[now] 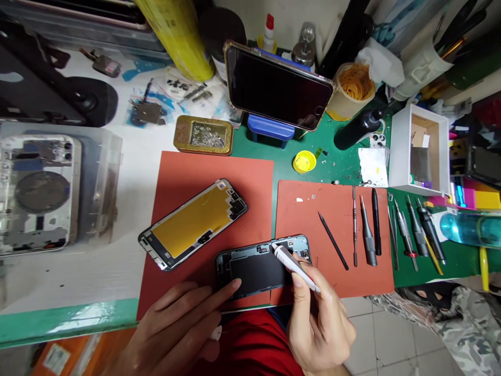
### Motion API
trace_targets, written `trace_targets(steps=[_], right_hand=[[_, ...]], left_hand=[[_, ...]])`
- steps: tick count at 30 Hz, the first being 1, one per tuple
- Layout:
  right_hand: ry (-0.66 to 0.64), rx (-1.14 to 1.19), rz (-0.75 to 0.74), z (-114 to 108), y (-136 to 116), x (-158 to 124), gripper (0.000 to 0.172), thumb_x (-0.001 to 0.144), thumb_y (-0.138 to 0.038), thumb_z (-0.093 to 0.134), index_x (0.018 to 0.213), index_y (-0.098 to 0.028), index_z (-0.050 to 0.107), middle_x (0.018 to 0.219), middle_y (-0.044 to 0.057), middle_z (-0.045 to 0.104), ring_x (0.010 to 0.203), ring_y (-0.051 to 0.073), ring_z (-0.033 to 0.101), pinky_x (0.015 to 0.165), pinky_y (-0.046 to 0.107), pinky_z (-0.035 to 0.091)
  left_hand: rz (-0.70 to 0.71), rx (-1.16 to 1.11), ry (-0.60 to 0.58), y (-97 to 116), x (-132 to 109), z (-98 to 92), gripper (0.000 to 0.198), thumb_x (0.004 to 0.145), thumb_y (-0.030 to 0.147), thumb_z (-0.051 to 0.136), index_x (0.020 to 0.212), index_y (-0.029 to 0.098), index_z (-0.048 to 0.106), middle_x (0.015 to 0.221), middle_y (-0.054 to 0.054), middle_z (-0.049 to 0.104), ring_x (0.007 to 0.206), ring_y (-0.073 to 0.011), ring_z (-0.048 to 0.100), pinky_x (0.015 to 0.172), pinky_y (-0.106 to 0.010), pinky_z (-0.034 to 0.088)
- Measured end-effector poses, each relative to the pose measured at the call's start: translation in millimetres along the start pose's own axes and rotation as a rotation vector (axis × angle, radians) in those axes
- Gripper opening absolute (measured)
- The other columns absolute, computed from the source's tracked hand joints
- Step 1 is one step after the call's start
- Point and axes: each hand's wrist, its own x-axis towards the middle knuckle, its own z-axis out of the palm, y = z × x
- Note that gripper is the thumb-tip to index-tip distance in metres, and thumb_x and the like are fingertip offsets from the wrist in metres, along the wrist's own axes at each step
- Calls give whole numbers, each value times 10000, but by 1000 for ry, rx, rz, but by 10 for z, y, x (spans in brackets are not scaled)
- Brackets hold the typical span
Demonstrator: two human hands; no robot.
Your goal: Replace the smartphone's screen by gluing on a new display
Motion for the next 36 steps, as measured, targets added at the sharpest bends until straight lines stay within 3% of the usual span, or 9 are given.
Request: trace_targets(steps=[15,36], right_hand=[[14,-32,45,-22,93,-56,324,898,-89,810,1195,-219,803,1016,8,849,798,194,825,746,284,670],[19,-57,20,-14,86,-26,272,920,-134,808,1179,-218,803,974,-4,850,743,163,816,725,245,669]], left_hand=[[-1,1,18,-5,-3,8,232,1082,162,526,895,116,655,1175,-261,796,840,-243,712,761,-421,512],[-9,5,13,4,-19,8,238,1086,169,514,903,129,661,1177,-240,803,847,-242,726,777,-420,529]])
